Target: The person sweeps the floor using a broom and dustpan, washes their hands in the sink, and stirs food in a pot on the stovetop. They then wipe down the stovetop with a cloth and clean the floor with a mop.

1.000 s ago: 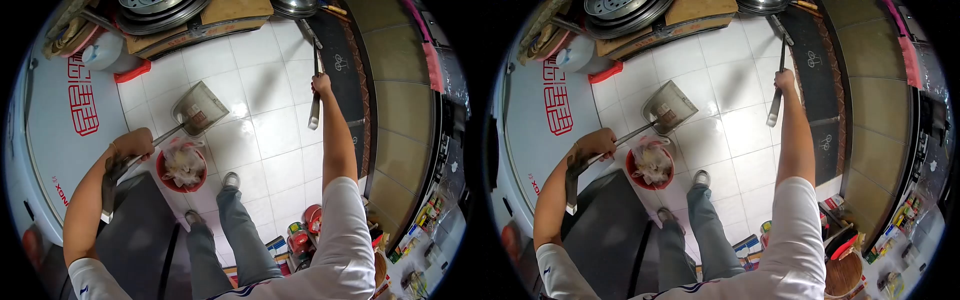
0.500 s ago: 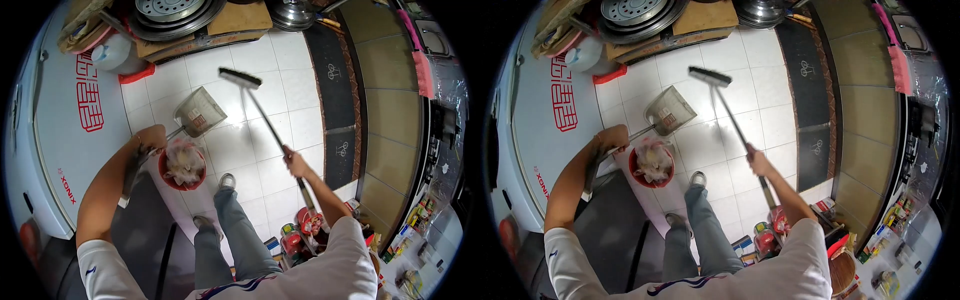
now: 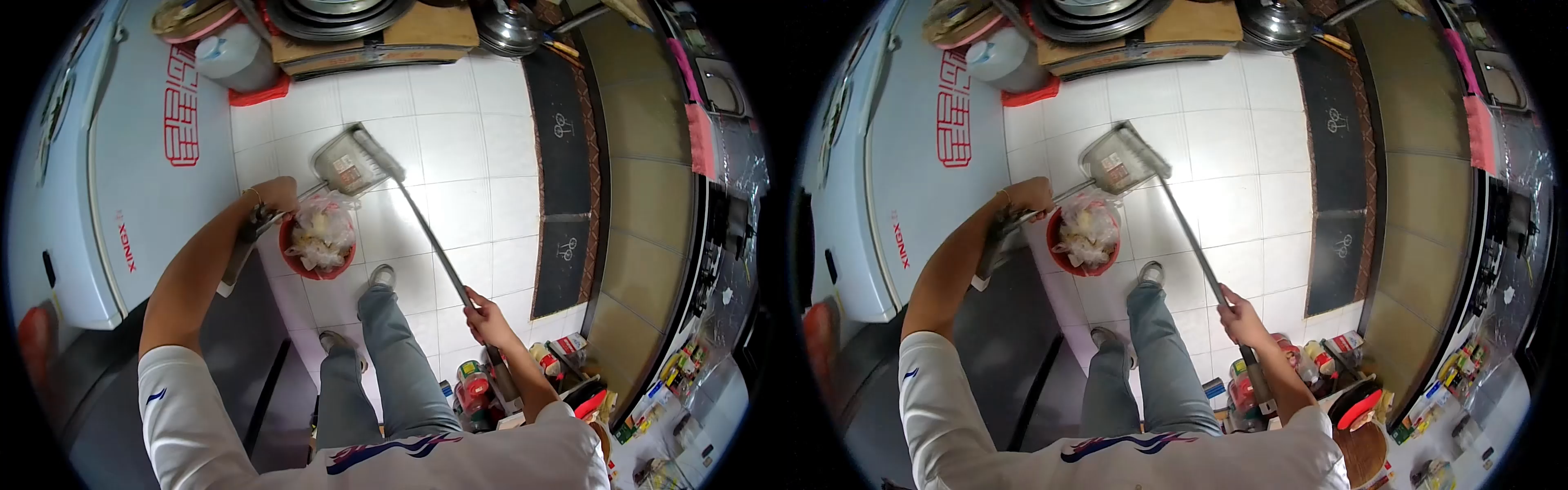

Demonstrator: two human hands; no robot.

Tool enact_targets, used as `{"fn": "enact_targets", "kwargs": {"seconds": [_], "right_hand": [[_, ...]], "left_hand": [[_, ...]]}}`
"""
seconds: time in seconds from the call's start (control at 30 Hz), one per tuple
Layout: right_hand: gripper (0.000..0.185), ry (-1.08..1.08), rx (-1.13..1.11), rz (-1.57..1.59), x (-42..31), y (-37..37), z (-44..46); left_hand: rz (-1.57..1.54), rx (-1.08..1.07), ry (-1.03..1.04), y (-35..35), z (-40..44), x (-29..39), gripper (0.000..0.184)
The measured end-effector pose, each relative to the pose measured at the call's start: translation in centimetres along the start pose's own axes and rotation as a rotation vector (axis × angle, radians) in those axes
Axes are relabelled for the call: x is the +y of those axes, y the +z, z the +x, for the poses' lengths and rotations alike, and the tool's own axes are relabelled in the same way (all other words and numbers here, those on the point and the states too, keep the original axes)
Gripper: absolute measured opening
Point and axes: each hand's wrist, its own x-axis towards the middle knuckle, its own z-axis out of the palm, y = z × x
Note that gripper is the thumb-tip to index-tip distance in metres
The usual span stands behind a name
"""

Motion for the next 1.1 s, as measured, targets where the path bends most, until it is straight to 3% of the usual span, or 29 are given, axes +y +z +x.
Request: {"fn": "enact_targets", "kwargs": {"seconds": [0.13, 0.27, 0.43, 0.57, 0.77, 0.9, 1.1], "right_hand": [[0.055, -0.004, 0.048, 0.108, 1.4, -0.8, -1.9], [0.053, -0.02, 0.078, 0.253, 2.8, -0.1, -3.7], [0.053, -0.08, 0.059, 0.436, 4.8, 2.9, -6.1], [0.055, -0.102, 0.025, 0.52, 6.1, 5.8, -9.1], [0.062, -0.212, 0.04, 0.401, 10.1, 10.2, -13.5], [0.062, -0.245, 0.058, 0.353, 12.2, 12.3, -17.0], [0.06, -0.358, 0.191, -0.079, 14.1, 12.7, -18.4]], "left_hand": [[-0.237, 0.032, 0.046, 1.2, -3.7, -1.9, 0.009], [-0.235, 0.043, 0.091, 2.6, -7.0, -4.8, 0.008], [-0.695, 0.307, 0.105, 7.4, -13.3, -8.2, 0.015], [-0.608, 0.419, 0.23, 12.0, -17.3, -10.7, 0.015], [-0.609, 0.874, 0.108, 23.9, -22.9, -12.9, 0.014], [-0.606, 0.963, 0.08, 32.0, -27.3, -13.9, 0.018], [-0.667, 1.031, 0.055, 40.5, -35.5, -12.5, 0.028]]}}
